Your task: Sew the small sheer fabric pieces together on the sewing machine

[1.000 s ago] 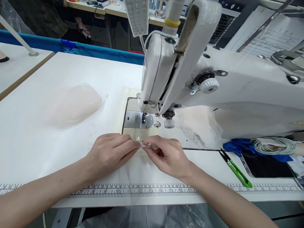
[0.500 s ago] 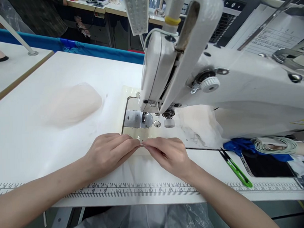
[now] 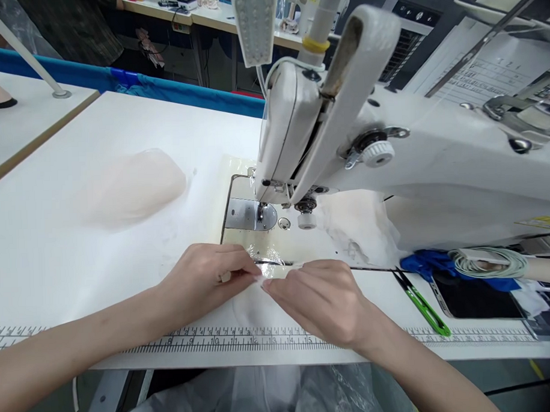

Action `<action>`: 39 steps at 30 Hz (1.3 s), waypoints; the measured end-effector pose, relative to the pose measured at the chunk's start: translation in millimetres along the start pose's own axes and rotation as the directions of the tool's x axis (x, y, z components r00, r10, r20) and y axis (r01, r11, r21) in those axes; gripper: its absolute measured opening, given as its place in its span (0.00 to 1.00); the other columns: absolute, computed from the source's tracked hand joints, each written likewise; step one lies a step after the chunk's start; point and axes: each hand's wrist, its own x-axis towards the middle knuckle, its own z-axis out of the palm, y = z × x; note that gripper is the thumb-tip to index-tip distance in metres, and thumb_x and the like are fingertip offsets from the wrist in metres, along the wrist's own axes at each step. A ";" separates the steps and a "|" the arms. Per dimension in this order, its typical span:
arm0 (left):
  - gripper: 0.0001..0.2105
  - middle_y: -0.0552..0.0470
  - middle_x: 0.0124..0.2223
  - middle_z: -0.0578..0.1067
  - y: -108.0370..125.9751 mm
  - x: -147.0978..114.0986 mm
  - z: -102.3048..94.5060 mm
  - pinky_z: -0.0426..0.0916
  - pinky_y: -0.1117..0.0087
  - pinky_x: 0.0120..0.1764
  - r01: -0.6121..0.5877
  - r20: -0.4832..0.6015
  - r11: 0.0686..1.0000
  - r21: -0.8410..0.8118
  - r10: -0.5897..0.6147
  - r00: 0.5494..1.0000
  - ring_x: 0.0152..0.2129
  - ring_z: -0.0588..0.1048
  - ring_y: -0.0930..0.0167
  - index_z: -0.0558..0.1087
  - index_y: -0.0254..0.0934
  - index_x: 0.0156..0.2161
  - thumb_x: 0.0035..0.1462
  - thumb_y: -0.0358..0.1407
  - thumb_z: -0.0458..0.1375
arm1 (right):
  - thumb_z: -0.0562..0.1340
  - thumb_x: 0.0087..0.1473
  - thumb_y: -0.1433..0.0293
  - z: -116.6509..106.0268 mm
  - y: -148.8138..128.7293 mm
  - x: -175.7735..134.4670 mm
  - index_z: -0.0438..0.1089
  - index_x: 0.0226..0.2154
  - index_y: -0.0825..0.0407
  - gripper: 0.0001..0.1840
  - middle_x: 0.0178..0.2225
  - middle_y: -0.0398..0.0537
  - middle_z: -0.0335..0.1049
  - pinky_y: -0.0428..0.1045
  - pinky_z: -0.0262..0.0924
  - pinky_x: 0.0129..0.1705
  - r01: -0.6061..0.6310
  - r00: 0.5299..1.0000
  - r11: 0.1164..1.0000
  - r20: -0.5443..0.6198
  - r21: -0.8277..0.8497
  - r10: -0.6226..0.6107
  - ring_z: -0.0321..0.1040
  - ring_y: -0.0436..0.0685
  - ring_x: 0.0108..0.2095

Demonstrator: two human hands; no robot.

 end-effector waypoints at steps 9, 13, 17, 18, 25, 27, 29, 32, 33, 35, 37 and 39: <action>0.07 0.59 0.26 0.76 -11.0 4.7 8.7 0.62 0.72 0.25 0.155 0.070 0.981 0.119 -0.165 0.984 0.21 0.72 0.74 0.76 0.41 0.30 0.59 0.31 0.59 | 0.60 0.60 0.73 1.2 17.8 20.6 0.71 0.30 0.50 0.07 0.19 0.34 0.66 0.42 0.53 0.24 -0.693 0.680 0.690 0.504 0.206 0.532 0.61 0.44 0.19; 0.05 0.53 0.35 0.77 -25.1 5.1 16.4 0.62 0.65 0.34 0.012 -0.025 0.911 0.413 -0.002 1.000 0.31 0.74 0.69 0.74 0.37 0.40 0.62 0.32 0.55 | 0.58 0.61 0.72 31.3 35.0 18.2 0.71 0.34 0.50 0.07 0.25 0.38 0.72 0.44 0.54 0.27 -0.635 0.726 0.771 0.378 0.048 0.574 0.65 0.47 0.23; 0.07 0.49 0.43 0.78 -23.6 5.3 14.2 0.63 0.61 0.38 -0.109 -0.041 0.798 0.593 0.166 0.985 0.37 0.74 0.65 0.73 0.36 0.44 0.62 0.32 0.56 | 0.53 0.65 0.69 43.9 40.8 15.4 0.73 0.39 0.49 0.12 0.28 0.42 0.74 0.45 0.54 0.28 -0.558 0.772 0.828 0.325 -0.064 0.545 0.68 0.49 0.26; 0.06 0.50 0.43 0.78 -22.0 4.9 13.5 0.63 0.61 0.39 -0.154 -0.031 0.758 0.634 0.223 0.974 0.38 0.74 0.65 0.74 0.36 0.43 0.62 0.31 0.57 | 0.53 0.65 0.69 45.8 41.6 14.5 0.73 0.40 0.49 0.13 0.28 0.43 0.74 0.45 0.53 0.28 -0.532 0.785 0.841 0.315 -0.098 0.534 0.68 0.49 0.26; 0.10 0.51 0.51 0.78 -14.0 -2.0 13.8 0.63 0.61 0.43 -0.238 0.086 0.617 0.750 0.265 0.960 0.44 0.75 0.65 0.74 0.37 0.49 0.66 0.31 0.53 | 0.52 0.58 0.82 46.2 39.8 5.1 0.73 0.39 0.51 0.17 0.43 0.47 0.76 0.48 0.45 0.20 -0.205 0.938 0.866 0.161 -0.456 0.307 0.63 0.46 0.23; 0.11 0.51 0.51 0.78 -15.2 -1.3 14.2 0.63 0.61 0.43 -0.213 0.066 0.658 0.722 0.242 0.968 0.45 0.75 0.65 0.73 0.37 0.51 0.66 0.33 0.54 | 0.53 0.59 0.82 42.7 36.2 1.9 0.74 0.40 0.52 0.16 0.45 0.46 0.77 0.48 0.51 0.23 -0.114 0.978 0.873 0.098 -0.475 0.182 0.67 0.49 0.28; 0.12 0.52 0.50 0.78 -17.6 1.2 14.8 0.63 0.60 0.43 -0.193 0.049 0.697 0.690 0.221 0.974 0.47 0.75 0.63 0.72 0.38 0.53 0.66 0.33 0.54 | 0.55 0.60 0.81 41.2 33.2 -1.0 0.74 0.43 0.53 0.15 0.45 0.47 0.77 0.50 0.56 0.29 -0.081 0.989 0.866 0.070 -0.493 0.133 0.69 0.52 0.33; 0.13 0.52 0.51 0.78 -20.8 5.3 16.0 0.63 0.59 0.44 -0.159 0.036 0.734 0.660 0.180 0.983 0.49 0.74 0.62 0.71 0.38 0.54 0.66 0.33 0.54 | 0.56 0.63 0.75 43.4 32.1 -3.3 0.72 0.48 0.58 0.14 0.43 0.53 0.78 0.53 0.58 0.38 -0.129 0.968 0.851 0.122 -0.509 0.220 0.70 0.58 0.40; 0.13 0.52 0.51 0.78 -21.3 6.1 16.4 0.63 0.58 0.45 -0.148 0.032 0.737 0.660 0.168 0.985 0.50 0.74 0.62 0.72 0.38 0.53 0.66 0.33 0.53 | 0.55 0.64 0.72 44.6 32.6 -3.4 0.72 0.49 0.60 0.15 0.42 0.54 0.79 0.54 0.58 0.39 -0.153 0.956 0.852 0.144 -0.500 0.256 0.70 0.60 0.41; 0.12 0.52 0.52 0.77 -21.1 6.5 16.7 0.63 0.58 0.45 -0.139 0.034 0.728 0.672 0.157 0.987 0.50 0.74 0.61 0.72 0.37 0.52 0.67 0.34 0.53 | 0.53 0.67 0.66 46.6 33.9 -2.6 0.72 0.49 0.60 0.19 0.40 0.56 0.79 0.55 0.58 0.42 -0.200 0.937 0.856 0.163 -0.477 0.309 0.69 0.61 0.43; 0.12 0.51 0.52 0.77 -20.1 5.8 16.4 0.63 0.58 0.45 -0.147 0.045 0.709 0.690 0.161 0.986 0.50 0.74 0.61 0.73 0.37 0.52 0.67 0.34 0.53 | 0.51 0.67 0.64 47.2 35.2 -1.1 0.73 0.48 0.59 0.20 0.39 0.56 0.79 0.56 0.57 0.44 -0.232 0.927 0.859 0.164 -0.456 0.337 0.68 0.61 0.43; 0.12 0.50 0.52 0.77 -19.0 5.3 15.9 0.63 0.58 0.45 -0.150 0.049 0.697 0.701 0.163 0.985 0.50 0.74 0.61 0.73 0.38 0.52 0.66 0.35 0.53 | 0.51 0.67 0.64 47.2 36.0 0.2 0.74 0.46 0.58 0.20 0.38 0.56 0.79 0.56 0.57 0.46 -0.250 0.920 0.860 0.167 -0.446 0.354 0.68 0.61 0.43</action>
